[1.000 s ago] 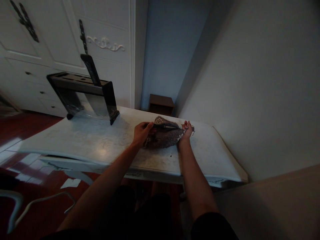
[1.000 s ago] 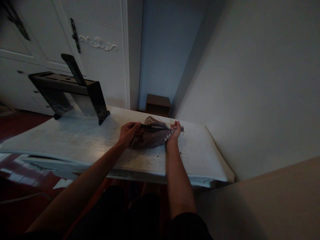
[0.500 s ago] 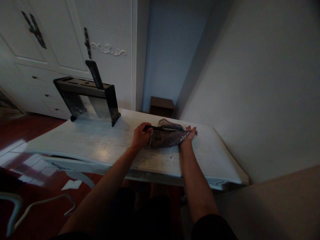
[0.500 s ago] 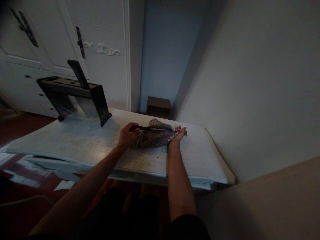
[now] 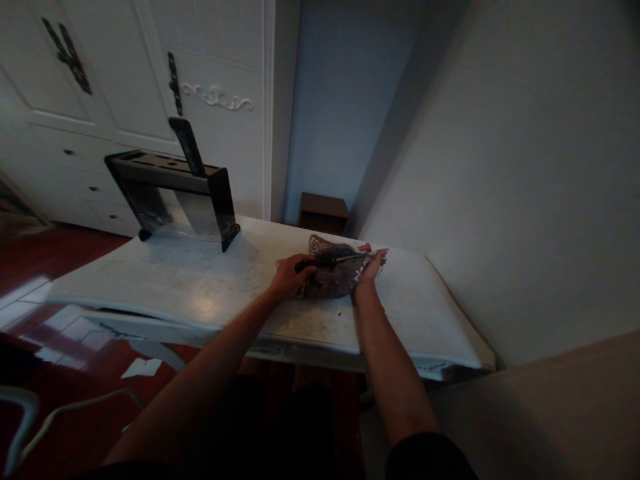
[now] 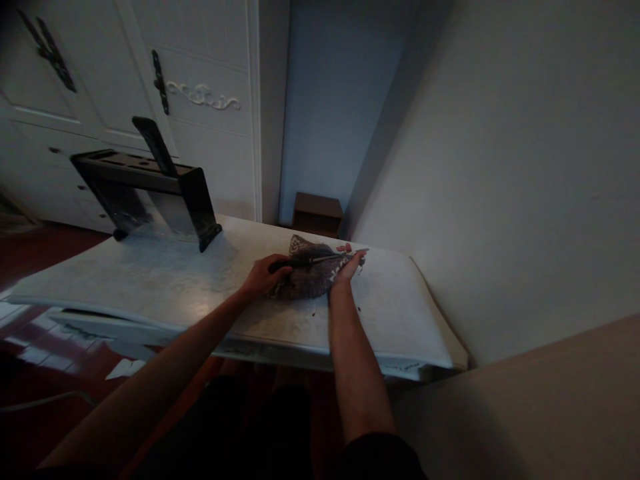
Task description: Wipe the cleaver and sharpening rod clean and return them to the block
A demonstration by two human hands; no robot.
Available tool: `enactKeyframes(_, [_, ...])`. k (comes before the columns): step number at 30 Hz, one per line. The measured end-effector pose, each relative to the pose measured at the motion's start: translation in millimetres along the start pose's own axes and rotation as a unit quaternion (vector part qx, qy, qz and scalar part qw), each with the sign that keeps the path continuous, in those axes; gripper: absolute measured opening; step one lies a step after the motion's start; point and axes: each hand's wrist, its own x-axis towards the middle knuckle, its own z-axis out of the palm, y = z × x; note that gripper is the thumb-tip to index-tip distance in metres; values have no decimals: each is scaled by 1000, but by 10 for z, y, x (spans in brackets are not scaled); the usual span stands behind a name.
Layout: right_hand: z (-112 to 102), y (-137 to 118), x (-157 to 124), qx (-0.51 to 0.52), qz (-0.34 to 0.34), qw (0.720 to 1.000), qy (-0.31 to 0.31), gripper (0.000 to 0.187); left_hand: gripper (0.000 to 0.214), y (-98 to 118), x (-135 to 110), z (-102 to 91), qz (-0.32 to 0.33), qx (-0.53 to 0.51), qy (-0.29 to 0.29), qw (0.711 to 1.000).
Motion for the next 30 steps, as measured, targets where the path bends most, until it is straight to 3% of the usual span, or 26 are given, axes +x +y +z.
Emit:
enactKeyframes(4, [252,-1,-212,-5,54,996,-64,56,34,-15,-31,62,7,69,-14,997])
enactKeyframes(9, [485,27,-514,-22,135,975,-176,36,36,-8,-33,88,-12,161,-16,987])
enactKeyframes(12, [541,71,-634,-44,153,961,-226,25,31,-21,-3,80,-23,110,8,994])
enactKeyframes(18, [546,135,-716,-77,177,950,-246,24,26,13,44,132,-53,-17,60,997])
enactKeyframes(23, [529,136,-813,-111,225,907,-337,38,33,37,8,219,-1,32,76,997])
enactKeyframes(30, [576,122,-948,-148,243,889,-360,42,39,116,-52,244,95,36,94,990])
